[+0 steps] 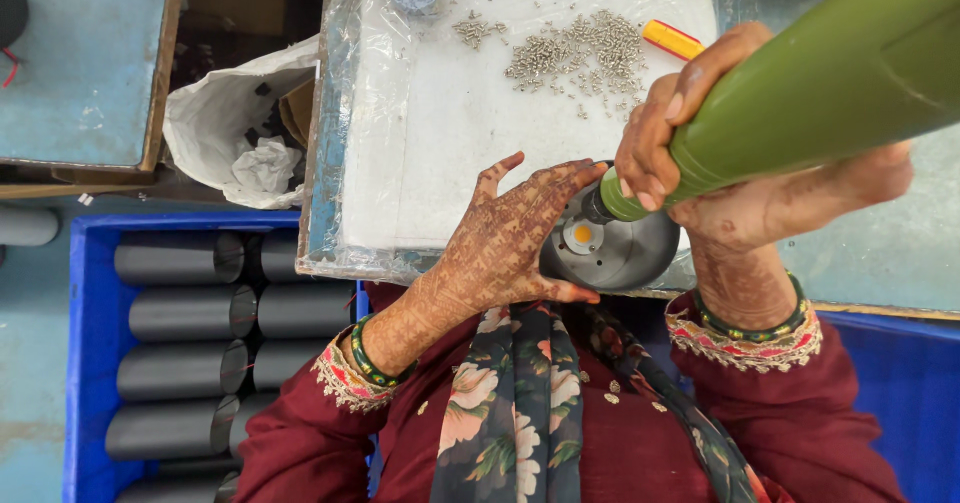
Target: The person assembles lamp fixtures at a workbench. They use a green electric screwdriver to drive screws securing an LED bulb and wires into a metal dome base, thread the red and black wires through the base, place a black cylindrical shade over the dome, and set the finished lamp into a blue crate with other completed units.
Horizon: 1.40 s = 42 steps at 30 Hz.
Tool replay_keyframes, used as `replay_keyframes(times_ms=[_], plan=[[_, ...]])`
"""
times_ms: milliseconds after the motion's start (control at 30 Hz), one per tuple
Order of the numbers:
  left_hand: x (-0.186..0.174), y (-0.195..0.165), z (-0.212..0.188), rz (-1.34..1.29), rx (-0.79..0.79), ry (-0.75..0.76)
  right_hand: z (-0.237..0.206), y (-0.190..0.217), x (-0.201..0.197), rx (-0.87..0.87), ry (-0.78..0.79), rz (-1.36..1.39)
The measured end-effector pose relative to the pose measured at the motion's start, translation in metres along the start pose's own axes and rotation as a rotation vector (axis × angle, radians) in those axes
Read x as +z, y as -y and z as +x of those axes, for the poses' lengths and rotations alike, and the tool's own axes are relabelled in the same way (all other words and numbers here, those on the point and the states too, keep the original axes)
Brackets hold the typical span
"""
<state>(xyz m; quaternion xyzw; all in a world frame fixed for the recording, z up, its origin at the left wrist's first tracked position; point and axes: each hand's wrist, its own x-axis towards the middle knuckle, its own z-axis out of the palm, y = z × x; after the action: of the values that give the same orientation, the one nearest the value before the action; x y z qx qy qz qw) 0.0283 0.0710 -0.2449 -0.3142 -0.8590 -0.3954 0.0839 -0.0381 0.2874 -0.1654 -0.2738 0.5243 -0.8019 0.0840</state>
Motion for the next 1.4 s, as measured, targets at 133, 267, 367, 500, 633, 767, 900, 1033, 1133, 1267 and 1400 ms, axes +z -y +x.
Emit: replay_keyframes(times_ms=[133,267,367,500,633,767,900,1033,1133,1267,1400], plan=[[0.003,0.002,0.003,-0.006,-0.010,0.007,-0.001,-0.002,0.000,0.021,-0.016,-0.019],[0.000,0.000,0.005,-0.004,-0.018,0.013,-0.003,-0.003,0.000,0.014,0.000,0.228],[-0.002,0.001,0.006,-0.009,-0.015,0.014,-0.003,-0.003,0.004,-0.007,-0.046,0.112],[0.001,-0.003,0.001,0.013,-0.015,0.020,-0.006,0.002,0.013,-0.032,-0.116,-0.114],[0.001,-0.018,0.004,-0.011,-0.055,0.040,-0.002,0.039,0.000,-0.145,-0.024,0.001],[0.000,-0.037,0.006,-0.050,-0.064,0.005,0.004,0.076,-0.023,-0.221,-0.095,-0.273],[0.018,-0.046,0.007,-0.136,-0.133,0.011,-0.006,0.065,-0.031,-0.328,-0.061,-0.358],[0.030,-0.042,-0.002,-0.234,-0.137,0.009,-0.014,0.039,-0.035,-0.275,-0.101,-0.295],[0.038,-0.046,-0.004,-0.254,-0.191,0.030,-0.019,0.031,-0.044,-0.246,-0.161,-0.331],[0.048,-0.059,-0.002,-0.262,-0.223,0.036,-0.022,0.032,-0.057,-0.265,-0.169,-0.366],[0.055,-0.063,-0.004,-0.270,-0.223,0.032,-0.028,0.023,-0.072,-0.284,-0.186,-0.432]])
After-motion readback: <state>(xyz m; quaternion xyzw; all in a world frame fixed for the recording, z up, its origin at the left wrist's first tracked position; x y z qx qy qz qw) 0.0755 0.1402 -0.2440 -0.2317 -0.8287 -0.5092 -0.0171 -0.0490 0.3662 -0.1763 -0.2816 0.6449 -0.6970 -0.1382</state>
